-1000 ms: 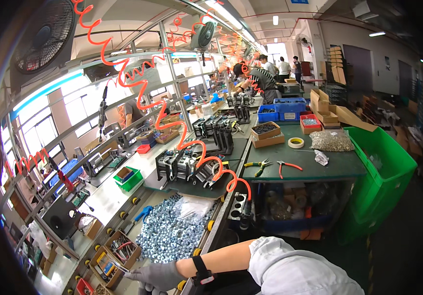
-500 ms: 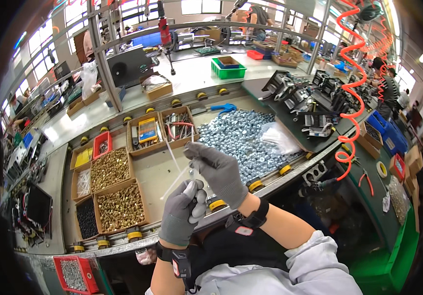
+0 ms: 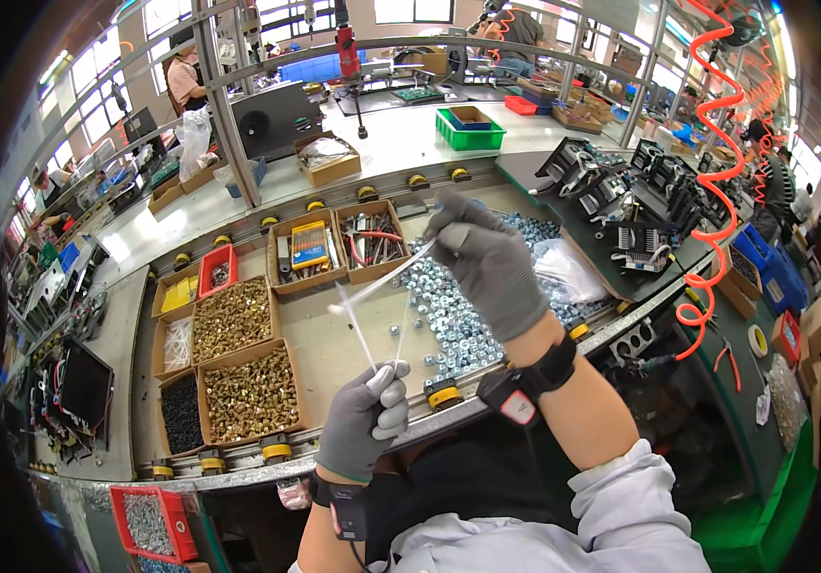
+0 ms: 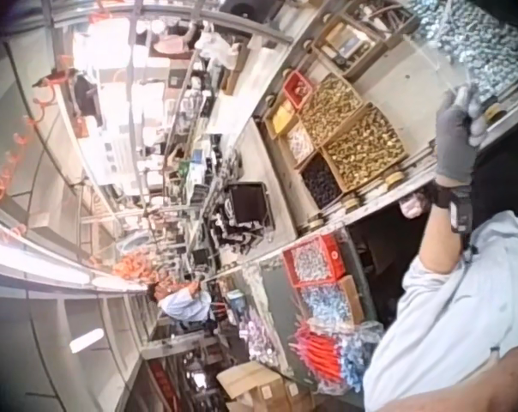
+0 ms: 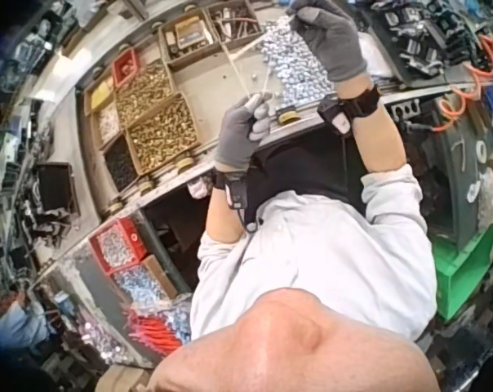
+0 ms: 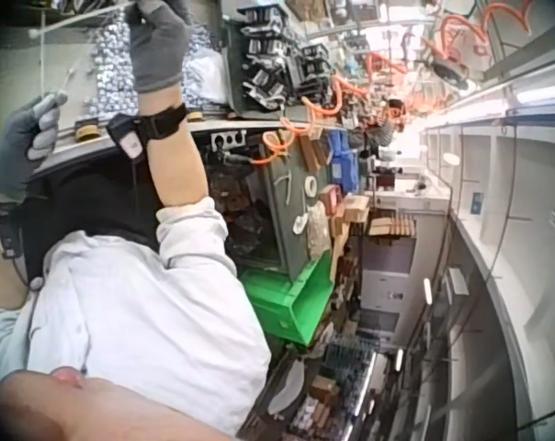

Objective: Assembling components and internal wiring for an electronic inverter unit on a factory assembly line.

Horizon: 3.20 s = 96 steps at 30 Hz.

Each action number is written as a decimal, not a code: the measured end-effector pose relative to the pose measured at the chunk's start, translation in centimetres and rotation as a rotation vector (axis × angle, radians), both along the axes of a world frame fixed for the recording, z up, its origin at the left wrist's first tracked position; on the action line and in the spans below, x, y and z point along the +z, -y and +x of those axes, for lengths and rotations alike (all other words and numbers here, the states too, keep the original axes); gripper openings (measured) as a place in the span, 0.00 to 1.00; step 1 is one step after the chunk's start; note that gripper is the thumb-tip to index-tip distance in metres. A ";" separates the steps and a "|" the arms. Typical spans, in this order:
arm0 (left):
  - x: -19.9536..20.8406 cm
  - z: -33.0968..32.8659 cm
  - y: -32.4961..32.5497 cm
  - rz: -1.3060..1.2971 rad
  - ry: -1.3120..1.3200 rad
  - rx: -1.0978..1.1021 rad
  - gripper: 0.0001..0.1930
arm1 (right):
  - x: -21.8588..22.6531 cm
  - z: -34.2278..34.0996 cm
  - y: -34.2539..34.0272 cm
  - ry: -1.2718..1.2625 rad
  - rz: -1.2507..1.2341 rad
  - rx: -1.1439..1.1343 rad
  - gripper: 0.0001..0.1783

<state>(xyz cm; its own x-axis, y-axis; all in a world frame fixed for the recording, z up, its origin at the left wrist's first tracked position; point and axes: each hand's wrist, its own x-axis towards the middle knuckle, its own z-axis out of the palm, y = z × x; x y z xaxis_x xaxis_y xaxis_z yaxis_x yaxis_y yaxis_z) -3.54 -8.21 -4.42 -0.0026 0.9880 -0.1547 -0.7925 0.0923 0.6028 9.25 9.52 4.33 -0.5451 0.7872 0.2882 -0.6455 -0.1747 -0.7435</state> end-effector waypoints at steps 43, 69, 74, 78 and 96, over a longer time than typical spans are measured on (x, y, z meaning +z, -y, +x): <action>-0.7 3.8 0.2 -0.070 -0.702 0.260 0.19 | -9.1 7.9 -11.2 1.020 0.855 -0.625 0.13; -4.9 -1.0 4.3 -0.155 -0.853 0.589 0.15 | -14.3 17.5 -18.2 2.617 1.081 -0.408 0.15; -4.9 -1.1 4.4 -0.125 -0.875 0.559 0.15 | -13.9 10.9 -11.8 2.479 1.168 -0.346 0.14; -4.6 -1.1 4.4 -0.128 -0.854 0.533 0.15 | -13.5 4.8 -6.2 2.400 1.273 -0.221 0.12; -1.6 -3.0 6.4 0.072 -0.815 0.894 0.26 | 1.6 0.9 7.6 1.158 1.440 -0.787 0.07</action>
<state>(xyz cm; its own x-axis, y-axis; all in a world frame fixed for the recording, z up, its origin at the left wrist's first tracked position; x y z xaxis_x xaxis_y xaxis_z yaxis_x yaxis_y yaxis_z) -6.53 -14.65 -5.99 -0.7598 0.5936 0.2654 0.0553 -0.3476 0.9360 10.19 1.95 5.93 -0.6178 0.4586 0.6388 0.5275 0.8441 -0.0959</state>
